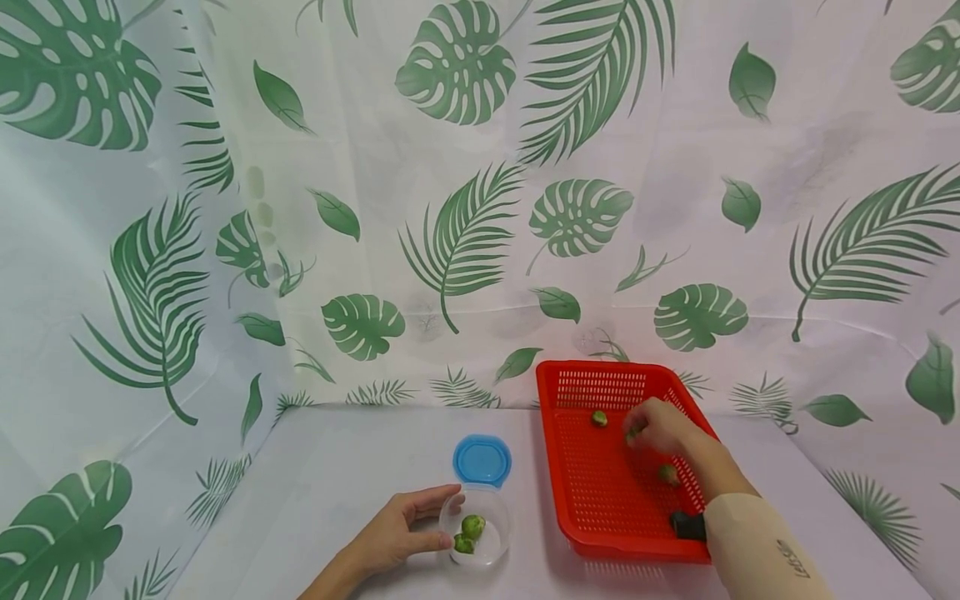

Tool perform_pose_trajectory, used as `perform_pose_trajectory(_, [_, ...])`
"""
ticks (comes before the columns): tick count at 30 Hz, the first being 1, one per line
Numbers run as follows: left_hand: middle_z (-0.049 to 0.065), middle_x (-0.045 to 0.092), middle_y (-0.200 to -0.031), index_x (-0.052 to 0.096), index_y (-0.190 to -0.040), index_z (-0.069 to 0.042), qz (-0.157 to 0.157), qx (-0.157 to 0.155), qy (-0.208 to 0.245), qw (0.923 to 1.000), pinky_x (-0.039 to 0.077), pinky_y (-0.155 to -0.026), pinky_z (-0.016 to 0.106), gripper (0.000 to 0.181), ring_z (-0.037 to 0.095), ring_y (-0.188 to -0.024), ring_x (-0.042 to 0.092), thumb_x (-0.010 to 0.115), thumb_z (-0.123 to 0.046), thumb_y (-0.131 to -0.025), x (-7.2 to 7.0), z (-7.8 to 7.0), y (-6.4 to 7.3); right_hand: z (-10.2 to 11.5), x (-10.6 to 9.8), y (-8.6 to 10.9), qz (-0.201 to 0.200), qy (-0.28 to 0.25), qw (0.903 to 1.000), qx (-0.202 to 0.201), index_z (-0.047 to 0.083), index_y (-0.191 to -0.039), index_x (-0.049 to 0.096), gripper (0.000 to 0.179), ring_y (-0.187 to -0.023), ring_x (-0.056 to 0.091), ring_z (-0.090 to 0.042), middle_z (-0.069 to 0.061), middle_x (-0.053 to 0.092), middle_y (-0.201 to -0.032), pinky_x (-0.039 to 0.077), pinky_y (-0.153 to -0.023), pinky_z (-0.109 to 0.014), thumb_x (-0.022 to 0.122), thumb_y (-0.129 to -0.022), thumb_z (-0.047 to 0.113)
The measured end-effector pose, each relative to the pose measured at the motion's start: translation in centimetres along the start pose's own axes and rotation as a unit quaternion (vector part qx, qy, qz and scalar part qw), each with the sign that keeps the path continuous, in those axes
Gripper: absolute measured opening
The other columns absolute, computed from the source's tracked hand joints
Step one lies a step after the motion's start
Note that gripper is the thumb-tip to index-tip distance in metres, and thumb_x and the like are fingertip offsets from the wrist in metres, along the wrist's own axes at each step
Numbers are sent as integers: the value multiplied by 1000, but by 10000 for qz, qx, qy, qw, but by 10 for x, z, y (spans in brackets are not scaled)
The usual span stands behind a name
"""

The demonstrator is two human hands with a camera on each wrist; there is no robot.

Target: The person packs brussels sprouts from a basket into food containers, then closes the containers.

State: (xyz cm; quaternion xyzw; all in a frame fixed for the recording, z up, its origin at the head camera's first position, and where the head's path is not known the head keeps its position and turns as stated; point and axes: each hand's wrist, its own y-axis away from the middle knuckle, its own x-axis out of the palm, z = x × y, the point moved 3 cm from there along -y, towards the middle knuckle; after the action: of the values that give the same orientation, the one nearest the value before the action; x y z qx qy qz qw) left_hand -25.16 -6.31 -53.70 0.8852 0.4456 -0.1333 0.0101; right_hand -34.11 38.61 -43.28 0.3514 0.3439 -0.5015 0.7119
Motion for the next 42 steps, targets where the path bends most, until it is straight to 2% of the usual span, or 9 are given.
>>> perform_pose_trajectory(8, [6, 60, -151, 58, -149, -26, 8, 29, -16, 10000, 47, -113, 26, 59, 15, -137, 59, 79, -27, -95, 0, -1, 0, 19, -8, 3, -313, 124, 9988, -345, 7, -105, 77, 14, -85, 63, -21, -5, 73, -95, 60, -82, -44, 77, -91, 5])
perform_pose_trajectory(17, [6, 60, -151, 57, -150, -26, 5, 28, -48, 10000, 47, -113, 26, 59, 15, -137, 59, 79, -26, -95, 0, -1, 1, 37, -12, 5, -687, 245, 9942, -787, 8, -108, 78, 16, -83, 63, -18, -3, 74, -96, 58, -74, -29, 77, -92, 6])
perform_pose_trajectory(25, [6, 60, -151, 58, -149, -25, 35, 18, -1, 10000, 47, -112, 24, 59, 14, -137, 59, 79, -26, -95, 1, 0, 0, 55, -19, 8, -1324, 646, 9852, -871, 8, -113, 77, 20, -88, 66, -20, -5, 75, -102, 60, -80, -41, 77, -93, 11])
perform_pose_trajectory(32, [7, 60, -151, 57, -150, -22, 41, 20, 81, 10000, 46, -112, 23, 59, 15, -138, 58, 79, -24, -95, 0, -1, 1, 78, -22, 14, -1844, 901, 9712, -1214, 7, -117, 77, 24, -96, 68, -26, -9, 77, -108, 59, -88, -53, 77, -94, 12])
perform_pose_trajectory(38, [7, 59, -152, 57, -150, -23, 34, -38, 94, 9999, 47, -113, 25, 59, 16, -139, 58, 79, -25, -95, 0, -2, 1, 91, -22, 17, -2010, 830, 9654, -1440, 7, -118, 76, 25, -96, 67, -26, -8, 75, -106, 61, -87, -51, 76, -94, 9])
perform_pose_trajectory(42, [7, 59, -151, 58, -149, -26, 16, -50, 67, 10000, 47, -113, 26, 58, 17, -139, 58, 79, -25, -95, 0, -2, 1, 100, -21, 19, -2079, 661, 9631, -1576, 8, -119, 76, 25, -101, 66, -29, -12, 72, -113, 61, -89, -52, 76, -94, 6])
